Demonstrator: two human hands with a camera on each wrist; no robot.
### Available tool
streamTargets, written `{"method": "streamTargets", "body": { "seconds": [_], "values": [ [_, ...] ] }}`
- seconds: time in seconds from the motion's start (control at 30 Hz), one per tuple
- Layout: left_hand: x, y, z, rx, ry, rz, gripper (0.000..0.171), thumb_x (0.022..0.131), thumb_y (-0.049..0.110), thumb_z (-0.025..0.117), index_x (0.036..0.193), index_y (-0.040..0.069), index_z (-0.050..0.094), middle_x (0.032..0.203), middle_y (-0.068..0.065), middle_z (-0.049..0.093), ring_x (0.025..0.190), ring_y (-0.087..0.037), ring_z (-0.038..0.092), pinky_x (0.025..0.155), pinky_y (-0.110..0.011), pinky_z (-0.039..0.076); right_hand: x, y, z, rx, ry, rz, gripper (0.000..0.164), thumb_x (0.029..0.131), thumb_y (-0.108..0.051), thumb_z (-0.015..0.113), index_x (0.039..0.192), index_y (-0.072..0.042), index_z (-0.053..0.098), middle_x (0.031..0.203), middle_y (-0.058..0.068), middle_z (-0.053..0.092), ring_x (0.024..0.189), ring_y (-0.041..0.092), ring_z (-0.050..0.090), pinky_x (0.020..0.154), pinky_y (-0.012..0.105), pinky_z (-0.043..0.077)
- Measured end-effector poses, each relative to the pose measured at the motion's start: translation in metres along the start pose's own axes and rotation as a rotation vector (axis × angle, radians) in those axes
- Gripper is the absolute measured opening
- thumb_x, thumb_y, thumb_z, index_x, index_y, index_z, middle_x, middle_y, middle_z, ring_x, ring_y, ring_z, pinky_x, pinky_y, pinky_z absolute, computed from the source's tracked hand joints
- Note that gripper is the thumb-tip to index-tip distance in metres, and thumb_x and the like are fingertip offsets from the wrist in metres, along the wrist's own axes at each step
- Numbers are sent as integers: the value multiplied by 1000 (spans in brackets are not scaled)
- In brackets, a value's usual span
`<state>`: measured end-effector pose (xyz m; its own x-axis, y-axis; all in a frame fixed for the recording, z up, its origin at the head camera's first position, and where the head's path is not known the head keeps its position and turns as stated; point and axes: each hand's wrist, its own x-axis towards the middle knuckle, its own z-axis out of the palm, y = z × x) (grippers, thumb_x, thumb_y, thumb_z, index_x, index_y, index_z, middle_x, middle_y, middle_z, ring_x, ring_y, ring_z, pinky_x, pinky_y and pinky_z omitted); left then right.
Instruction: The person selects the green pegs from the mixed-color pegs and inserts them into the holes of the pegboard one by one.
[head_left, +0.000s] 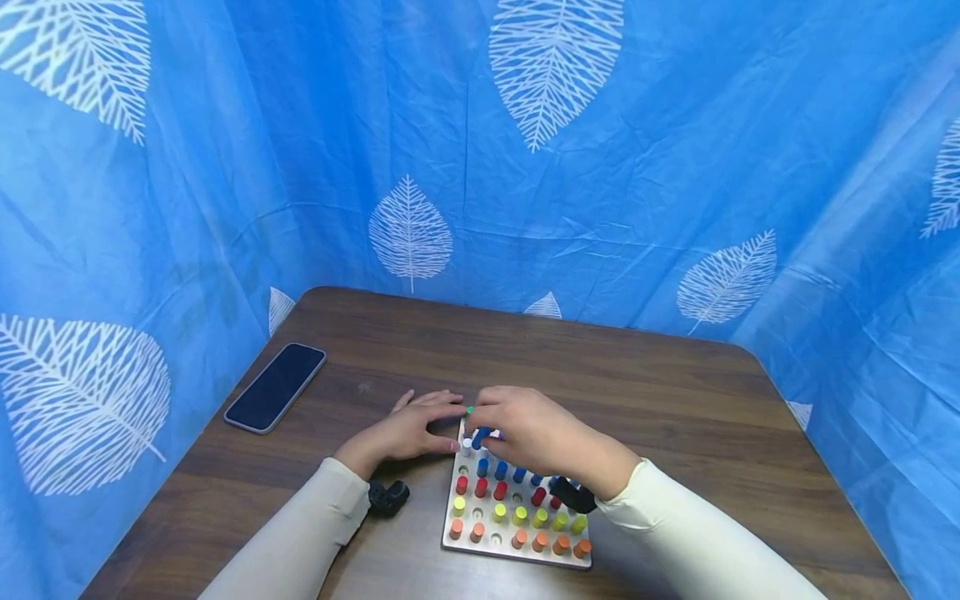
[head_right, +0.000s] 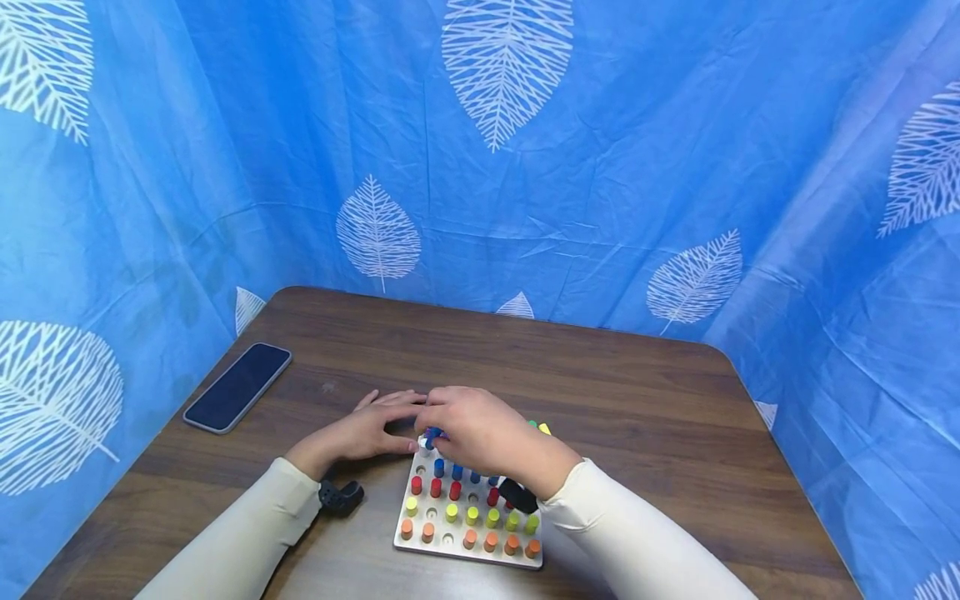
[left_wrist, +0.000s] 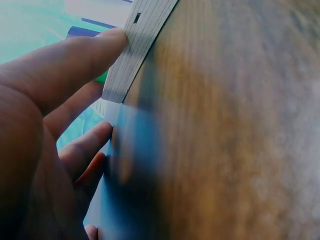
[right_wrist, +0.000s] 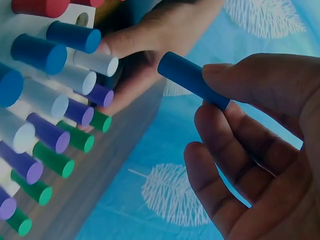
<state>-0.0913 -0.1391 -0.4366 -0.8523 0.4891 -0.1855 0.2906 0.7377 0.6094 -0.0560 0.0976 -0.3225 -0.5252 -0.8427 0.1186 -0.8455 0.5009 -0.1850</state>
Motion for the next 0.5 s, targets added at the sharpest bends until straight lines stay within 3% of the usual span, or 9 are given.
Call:
{"method": "streamTargets", "body": {
  "seconds": [0.17,0.37,0.5],
  "values": [
    [-1,0,0,13,6,-1,61,97,48,74,153,28,58,169,-1,43,163,-30,26,130,-71,-1,10,-2,4,-29,-34,2,18,95,-18,79,112,-22,79,107,-8,70,90,5,62,83,26,59],
    [0,-1,0,-6,22,2,61,96,46,76,152,28,59,168,-1,44,163,-30,26,130,-70,-2,19,-4,13,-38,-110,44,22,96,-20,78,117,-25,79,119,-9,71,111,8,68,98,32,60],
    [0,-3,1,-7,25,8,62,96,47,76,152,27,59,168,-2,44,163,-30,26,130,-70,-2,22,-6,18,-55,-148,51,21,97,-20,77,117,-26,79,121,-10,72,118,10,68,101,34,60]
  ]
}}
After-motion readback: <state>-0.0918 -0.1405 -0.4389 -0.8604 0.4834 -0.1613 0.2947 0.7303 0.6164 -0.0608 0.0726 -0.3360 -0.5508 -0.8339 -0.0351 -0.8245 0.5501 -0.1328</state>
